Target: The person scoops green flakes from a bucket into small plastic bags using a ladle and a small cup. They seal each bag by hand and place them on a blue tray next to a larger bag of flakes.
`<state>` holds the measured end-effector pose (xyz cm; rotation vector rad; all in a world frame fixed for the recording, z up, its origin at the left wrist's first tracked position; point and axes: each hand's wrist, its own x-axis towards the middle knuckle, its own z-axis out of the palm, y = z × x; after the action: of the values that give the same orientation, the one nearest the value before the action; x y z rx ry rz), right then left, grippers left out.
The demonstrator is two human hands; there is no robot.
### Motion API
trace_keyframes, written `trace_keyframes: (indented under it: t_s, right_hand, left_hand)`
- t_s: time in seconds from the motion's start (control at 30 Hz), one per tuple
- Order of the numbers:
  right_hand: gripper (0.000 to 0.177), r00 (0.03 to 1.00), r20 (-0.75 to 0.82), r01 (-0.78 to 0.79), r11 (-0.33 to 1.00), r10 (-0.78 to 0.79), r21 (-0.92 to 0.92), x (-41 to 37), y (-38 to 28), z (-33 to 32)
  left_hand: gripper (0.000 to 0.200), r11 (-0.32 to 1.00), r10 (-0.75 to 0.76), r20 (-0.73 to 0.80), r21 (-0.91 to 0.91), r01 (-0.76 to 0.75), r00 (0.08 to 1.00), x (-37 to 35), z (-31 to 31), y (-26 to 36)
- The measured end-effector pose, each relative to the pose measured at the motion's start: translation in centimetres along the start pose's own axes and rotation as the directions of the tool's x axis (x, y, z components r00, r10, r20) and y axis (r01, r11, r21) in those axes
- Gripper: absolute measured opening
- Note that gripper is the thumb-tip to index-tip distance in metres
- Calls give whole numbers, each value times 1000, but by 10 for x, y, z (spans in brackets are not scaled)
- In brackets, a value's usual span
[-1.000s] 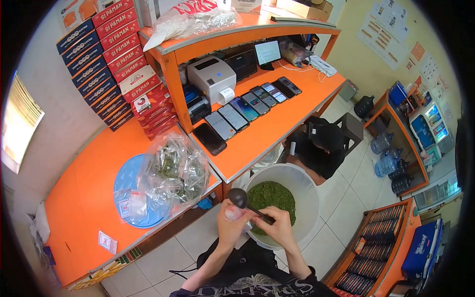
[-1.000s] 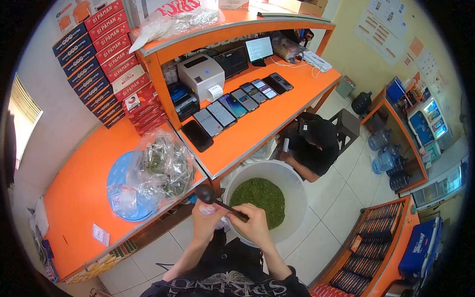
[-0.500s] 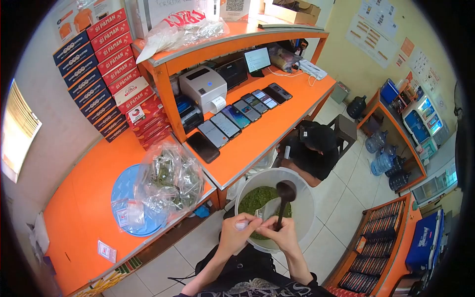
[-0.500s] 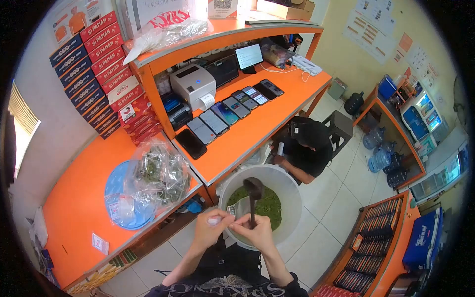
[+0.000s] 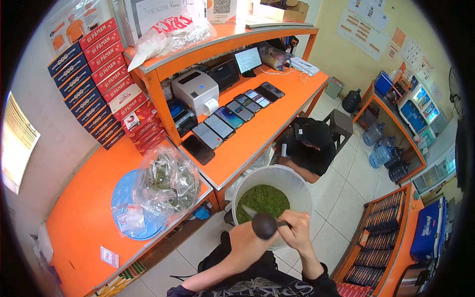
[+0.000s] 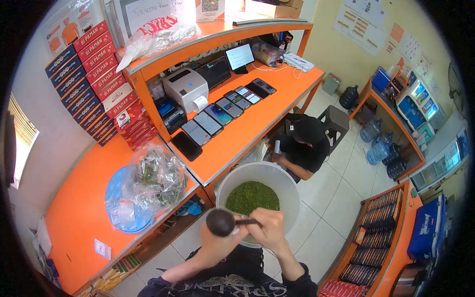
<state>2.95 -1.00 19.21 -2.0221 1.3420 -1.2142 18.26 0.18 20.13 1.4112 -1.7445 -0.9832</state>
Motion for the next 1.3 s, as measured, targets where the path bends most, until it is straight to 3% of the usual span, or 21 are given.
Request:
trace_keyframes:
  t_s: [0.13, 0.27, 0.33, 0.4, 0.43, 0.47, 0.53, 0.57, 0.6, 0.67, 0.73, 0.77, 0.87, 0.9, 1.0, 1.03, 1.1, 1.13, 1.23, 1.27, 1.3]
  right_hand:
    - [10, 990, 15, -140, 984, 142, -106, 5, -8, -8]
    - [9, 995, 95, -33, 999, 35, -22, 6, -8, -11]
    - [9, 993, 116, -24, 998, 31, -58, 5, -9, -13]
    - [8, 975, 154, -159, 987, 163, -35, 3, -10, -14]
    - [8, 960, 191, -195, 979, 203, -61, 2, -9, -15]
    - [8, 944, 225, -226, 970, 240, -87, 2, -8, -16]
    - [10, 936, 330, -119, 993, 119, -23, 3, -5, -26]
    - [12, 924, 379, -65, 998, 56, 13, 3, -5, -30]
    - [12, 933, 359, -54, 997, 29, 60, 2, -6, -32]
    - [14, 946, 323, -27, 988, -23, 151, -1, -7, -35]
    - [12, 976, 177, -159, 969, 126, 189, -7, -3, -32]
    - [11, 973, 69, -228, 955, 219, 190, -10, -1, -28]
    - [17, 944, -62, -326, 945, 325, -5, -5, -3, -27]
    - [21, 937, -75, -347, 932, 340, -107, -4, -5, -25]
    - [49, 959, -156, -274, 919, 238, -285, 9, 4, -6]
    - [44, 959, -199, -252, 927, 200, -280, 18, 6, -5]
    - [41, 911, -202, -398, 895, 360, -199, 14, 19, -6]
    - [39, 881, -196, -463, 871, 431, -164, 15, 25, -10]
    - [31, 720, 225, -693, 662, 657, 284, 8, 27, -20]
    - [28, 646, 379, -761, 516, 663, 394, 4, 28, -21]
    - [38, 660, 465, -747, 445, 590, 494, 2, 31, -21]
  left_hand:
    - [10, 986, 35, 4, -164, -33, 999, 13, -6, -16]
    - [9, 915, 179, 207, -395, -85, 962, 26, -17, -6]
    - [14, 910, 233, 177, -388, -150, 956, 28, -8, -18]
    - [10, 902, 220, 110, -400, -160, 969, 24, 0, -25]
    - [10, 955, 213, 154, -241, -172, 965, 25, -2, -25]
    - [9, 938, 250, 182, -291, -190, 951, 25, -1, -26]
    - [9, 895, 326, 235, -389, -218, 916, 25, 0, -26]
    - [8, 935, 333, 325, -233, -266, 885, 26, -14, -11]
    - [13, 953, 293, 312, -168, -251, 904, 21, -10, -8]
    - [13, 907, 368, 206, -293, -302, 907, 18, -13, 10]
    - [14, 851, 486, 120, -292, -437, 866, 10, 2, 3]
    - [15, 890, 455, 186, -127, -438, 871, 3, 8, 7]
    - [17, 978, 189, -40, -81, -192, 981, 21, 4, 0]
    - [18, 989, 151, -34, 5, -151, 988, 26, 4, -3]
    - [13, 928, 360, -56, -80, -364, 931, 30, 38, -20]
    - [12, 947, 317, -13, -46, -317, 948, 32, 41, -27]
    - [15, 973, 225, 69, 31, -227, 972, 35, 36, -41]
    - [21, 969, 246, 40, -44, -245, 968, 41, 28, -40]
    - [54, 959, 185, -9, -218, -182, 983, 53, 4, -44]
    - [54, 915, 77, 165, -404, -4, 983, 52, 3, -46]
    - [54, 817, 7, 344, -543, 193, 939, 52, 3, -47]
